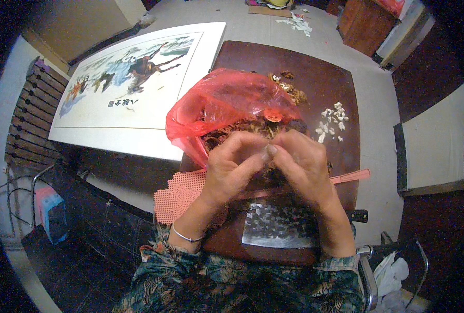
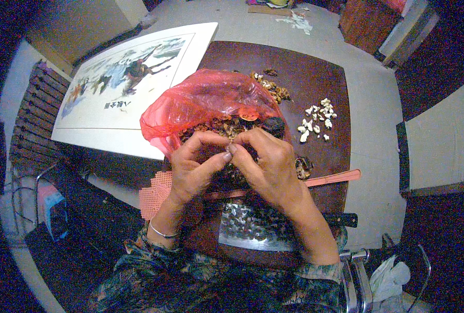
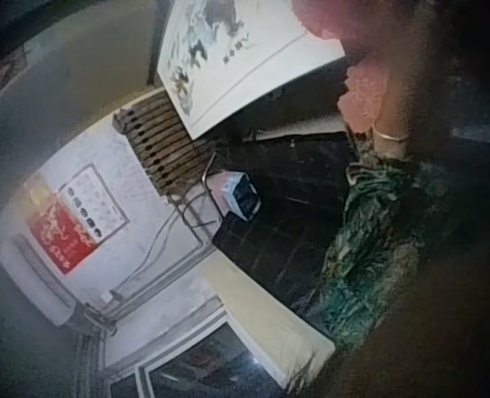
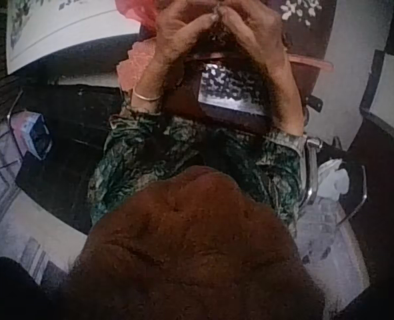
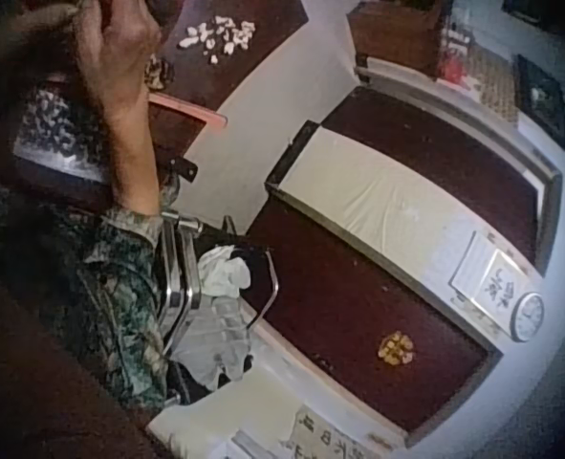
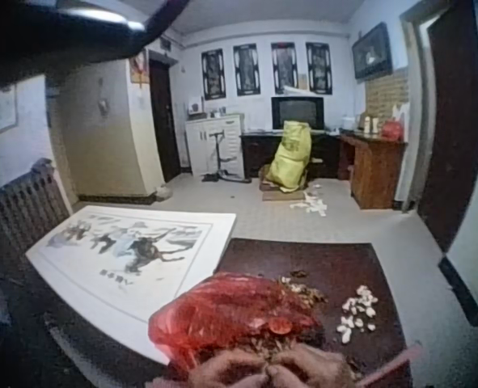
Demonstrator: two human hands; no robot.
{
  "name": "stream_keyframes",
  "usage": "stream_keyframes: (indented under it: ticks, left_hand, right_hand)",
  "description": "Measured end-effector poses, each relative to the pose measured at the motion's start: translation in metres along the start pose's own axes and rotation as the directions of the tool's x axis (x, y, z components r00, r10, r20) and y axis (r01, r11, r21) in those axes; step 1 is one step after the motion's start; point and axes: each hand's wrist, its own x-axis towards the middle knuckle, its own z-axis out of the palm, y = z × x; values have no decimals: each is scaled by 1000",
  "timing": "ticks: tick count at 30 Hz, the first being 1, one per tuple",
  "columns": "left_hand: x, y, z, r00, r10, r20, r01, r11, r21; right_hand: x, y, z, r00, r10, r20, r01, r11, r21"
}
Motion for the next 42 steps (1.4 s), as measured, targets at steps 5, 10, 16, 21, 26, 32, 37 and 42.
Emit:
stream_keyframes:
  ticks: [5, 10, 16, 21, 26, 32, 37, 42]
  left_hand:
    - [1, -1, 0, 996, -93, -16, 92, 994, -53]
    - [1, -3, -3, 988, -153, -16, 150, 982, -117]
    - [0, -1, -1, 991, -136, -14, 135, 987, -85]
    - [1, -2, 1, 996, -75, -39, 68, 983, -172]
    - [1, -2, 2, 998, 50, -50, -45, 995, 88]
    - [3, -2, -1, 945, 323, 54, -313, 841, 441]
    - [0, 0, 0, 980, 200, 9, -193, 934, 302]
    - [0, 1, 2, 990, 141, -11, -136, 969, 204]
  right_hand:
    - [0, 6, -2, 998, -59, 17, 60, 998, -27]
    - [1, 3, -3, 999, -34, 35, 33, 999, 28]
    - [0, 6, 1, 998, -67, 11, 67, 997, -24]
    - [0, 6, 3, 997, -71, -6, 70, 996, -49]
    - [-2, 8, 6, 999, -43, -5, 43, 999, -32]
    - [-2, 5, 9, 989, -134, -53, 119, 967, -225]
    - [-4, 8, 13, 979, -187, -81, 156, 942, -297]
    - [-3, 8, 9, 980, -177, -94, 143, 944, -297]
